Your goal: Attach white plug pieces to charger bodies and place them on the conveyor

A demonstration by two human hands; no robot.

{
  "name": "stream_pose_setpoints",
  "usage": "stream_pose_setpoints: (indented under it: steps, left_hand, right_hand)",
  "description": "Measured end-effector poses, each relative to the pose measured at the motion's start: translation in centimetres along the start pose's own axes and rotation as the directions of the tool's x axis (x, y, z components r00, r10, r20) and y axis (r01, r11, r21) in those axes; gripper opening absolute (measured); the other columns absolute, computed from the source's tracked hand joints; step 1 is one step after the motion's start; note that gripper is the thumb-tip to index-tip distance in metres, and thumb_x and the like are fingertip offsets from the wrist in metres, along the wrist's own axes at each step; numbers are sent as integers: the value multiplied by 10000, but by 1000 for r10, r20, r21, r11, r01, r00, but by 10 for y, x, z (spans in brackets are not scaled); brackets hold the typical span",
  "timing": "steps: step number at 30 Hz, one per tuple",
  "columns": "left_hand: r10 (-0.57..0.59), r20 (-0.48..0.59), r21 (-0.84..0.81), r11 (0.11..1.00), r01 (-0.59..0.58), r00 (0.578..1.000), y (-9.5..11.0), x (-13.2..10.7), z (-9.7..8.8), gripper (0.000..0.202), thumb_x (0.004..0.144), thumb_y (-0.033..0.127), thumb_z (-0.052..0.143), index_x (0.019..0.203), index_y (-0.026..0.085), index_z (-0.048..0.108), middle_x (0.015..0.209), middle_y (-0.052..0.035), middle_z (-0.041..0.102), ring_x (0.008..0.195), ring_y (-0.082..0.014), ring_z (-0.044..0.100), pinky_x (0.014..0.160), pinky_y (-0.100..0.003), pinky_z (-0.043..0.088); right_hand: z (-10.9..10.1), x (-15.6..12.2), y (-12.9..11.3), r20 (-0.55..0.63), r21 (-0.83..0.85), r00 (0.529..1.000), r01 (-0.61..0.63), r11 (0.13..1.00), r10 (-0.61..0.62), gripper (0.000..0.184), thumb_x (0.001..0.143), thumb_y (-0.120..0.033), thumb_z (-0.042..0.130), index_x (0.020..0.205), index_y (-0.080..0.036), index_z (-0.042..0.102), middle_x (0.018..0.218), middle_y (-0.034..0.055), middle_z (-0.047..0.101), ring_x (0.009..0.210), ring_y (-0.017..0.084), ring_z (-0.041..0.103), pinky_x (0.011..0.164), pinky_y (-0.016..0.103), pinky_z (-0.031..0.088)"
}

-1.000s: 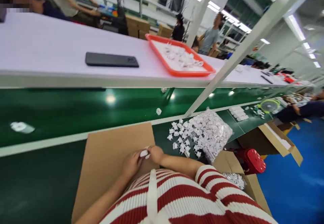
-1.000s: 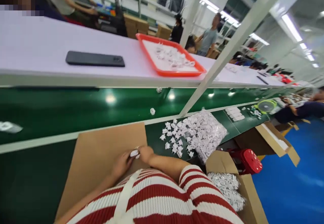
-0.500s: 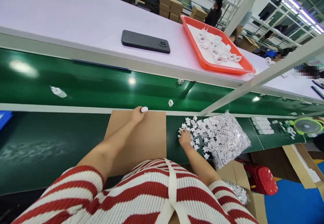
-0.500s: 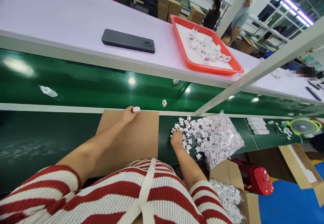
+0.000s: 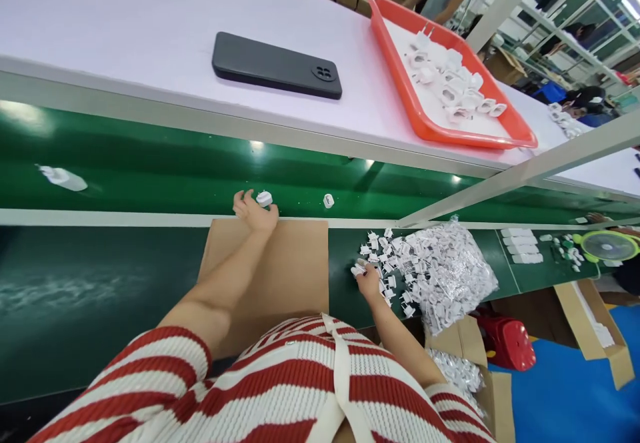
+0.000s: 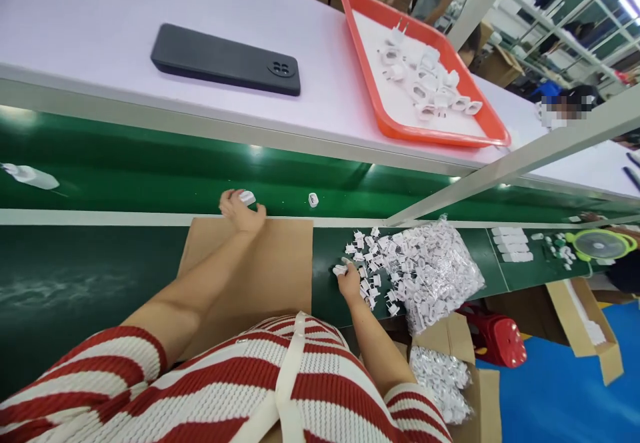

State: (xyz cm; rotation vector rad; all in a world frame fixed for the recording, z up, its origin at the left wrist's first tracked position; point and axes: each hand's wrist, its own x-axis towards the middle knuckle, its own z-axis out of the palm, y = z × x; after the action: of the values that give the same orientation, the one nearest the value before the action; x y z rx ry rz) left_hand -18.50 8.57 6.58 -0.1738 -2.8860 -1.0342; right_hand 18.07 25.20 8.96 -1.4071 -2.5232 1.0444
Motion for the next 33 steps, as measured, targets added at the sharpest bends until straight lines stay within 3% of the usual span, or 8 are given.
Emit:
stream_pose_setpoints:
  steps: [2, 5, 8, 11, 15, 20, 26, 33]
  left_hand:
    - [169, 72, -59, 985, -165, 983, 22, -19, 13, 619, 866, 261, 652, 1429, 81, 471, 1550, -249, 387, 1453, -387, 358, 1196, -524, 291]
    - [389, 335, -205, 919, -336, 858, 60, -31, 45, 683, 890, 255, 654, 1505, 74, 419, 1573, -240, 396, 1464, -389, 344, 1210, -507, 291]
    - [449, 538, -233, 892, -386, 713, 91, -24, 78, 795, 848, 183, 708, 1563, 83, 375, 1630, -220, 349, 1480, -407, 305, 1204, -498, 322]
    - [450, 638, -223, 885, -409, 625, 104, -12, 94, 575, 856, 95, 669, 1419, 108, 552, 1498, -193, 493, 1369, -358, 436, 1132, -452, 408]
    - [441, 631, -195, 887, -419, 639, 95, -20, 81, 335, 934, 251, 697, 1223, 89, 646, 1326, -183, 561, 1270, -338, 477, 1063, -442, 429]
    - [575, 584, -250, 799, -547, 573, 48, -94, 25, 342, 958, 443, 686, 1167, 173, 689, 1209, -143, 638, 1145, -330, 575, 947, -401, 468]
    - [592, 543, -339, 804, -489, 596, -15, -188, -25, 278, 991, 440, 630, 1072, 188, 715, 1111, -142, 682, 1071, -313, 611, 945, -424, 468]
    - [503, 510, -432, 851, -297, 698, -47, -208, -18, 378, 819, 394, 838, 1123, 196, 735, 1140, -114, 694, 1097, -292, 617, 986, -417, 487]
  right_hand:
    - [3, -4, -4, 56, 92, 998, -41, 995, 36, 476, 806, -219, 627, 1273, -127, 625, 1043, 118, 786, 938, 234, 754, 904, 365, 587]
    - [3, -9, -14, 125, 190, 989, -96, 977, 73, 486, 779, -255, 680, 1249, -145, 623, 968, 88, 791, 846, 216, 757, 825, 346, 605]
    - [-4, -14, -29, 157, 253, 983, -137, 958, 99, 440, 820, -269, 624, 1250, -177, 627, 995, 67, 784, 781, 183, 748, 719, 306, 600]
    - [-19, -23, -47, 184, 436, 979, -166, 885, 92, 490, 848, -279, 599, 1332, -209, 575, 1038, 43, 771, 740, 142, 727, 642, 251, 559]
    - [-41, -37, -69, 183, 705, 981, -176, 686, 64, 554, 767, -341, 765, 1276, -225, 577, 984, 25, 769, 691, 130, 678, 587, 224, 483]
    - [-44, -48, -81, 237, 749, 971, -199, 632, 25, 484, 711, -378, 826, 1145, -193, 720, 974, 46, 771, 748, 143, 655, 598, 229, 449]
    - [-14, -43, -80, 273, 562, 953, -50, 826, -128, 464, 817, -398, 692, 1231, -191, 732, 1037, 68, 768, 890, 176, 687, 760, 290, 566]
    - [15, -28, -66, 270, 41, 927, 257, 966, -258, 324, 814, -154, 582, 1087, -152, 757, 1096, 117, 714, 944, 203, 681, 952, 367, 562]
